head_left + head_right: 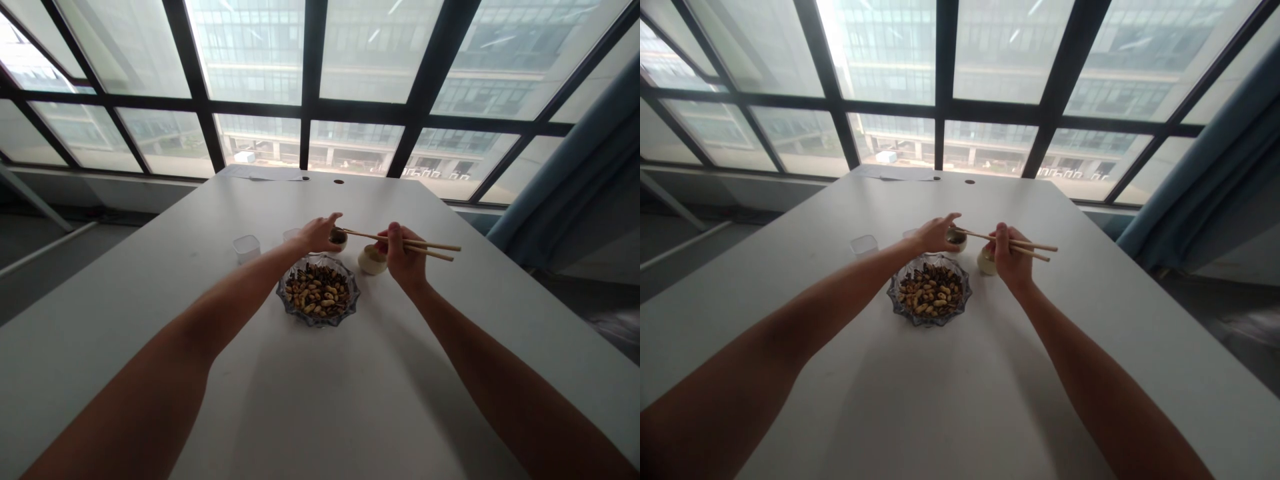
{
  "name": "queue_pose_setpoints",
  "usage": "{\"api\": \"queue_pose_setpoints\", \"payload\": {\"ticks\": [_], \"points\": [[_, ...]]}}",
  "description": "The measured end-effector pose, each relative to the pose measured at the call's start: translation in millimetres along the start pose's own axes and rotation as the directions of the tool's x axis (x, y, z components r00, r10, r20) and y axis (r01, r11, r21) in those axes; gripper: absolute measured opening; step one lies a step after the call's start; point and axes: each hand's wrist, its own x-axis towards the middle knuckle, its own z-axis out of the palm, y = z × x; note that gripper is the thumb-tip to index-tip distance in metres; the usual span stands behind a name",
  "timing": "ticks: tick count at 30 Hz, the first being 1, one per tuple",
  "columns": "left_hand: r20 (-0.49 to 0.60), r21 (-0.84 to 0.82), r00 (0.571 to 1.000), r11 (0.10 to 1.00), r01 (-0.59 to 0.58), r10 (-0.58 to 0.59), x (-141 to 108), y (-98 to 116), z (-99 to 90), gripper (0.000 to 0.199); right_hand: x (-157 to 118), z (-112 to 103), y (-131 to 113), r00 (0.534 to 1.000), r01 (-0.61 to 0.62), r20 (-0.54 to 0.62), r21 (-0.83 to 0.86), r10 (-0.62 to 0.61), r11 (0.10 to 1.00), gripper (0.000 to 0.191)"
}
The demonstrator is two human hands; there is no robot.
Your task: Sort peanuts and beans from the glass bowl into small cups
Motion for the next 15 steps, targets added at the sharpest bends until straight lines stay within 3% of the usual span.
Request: {"api": "queue_pose_setpoints", "payload": {"ticks": [4, 8, 13, 15], "points": [[0.02, 0.012, 0.999, 1.0, 0.025, -0.025, 2, 2, 1.4, 0.096, -6, -14, -29, 1.0, 0.015, 0.01, 0.001, -0.015, 1.0, 0.058], [0.032, 0.013, 0.997, 0.998, 0.064, -0.064, 5, 4, 4.1, 0.095, -12, -26, -57, 0.984, -0.016, 0.179, -0.041, 0.024, 0.999, 0.061], [0.069, 0.054, 0.993, 0.994, 0.093, -0.096, 7, 11, 3.4, 0.091, -20, -23, -65, 0.875, -0.002, 0.478, -0.156, 0.077, 0.988, 0.064], [0.068, 0.083, 0.995, 0.994, 0.073, -0.079, 3, 14, -1.0, 0.085, -23, -16, -62, 0.833, 0.014, 0.547, -0.181, 0.089, 0.983, 0.064]]}}
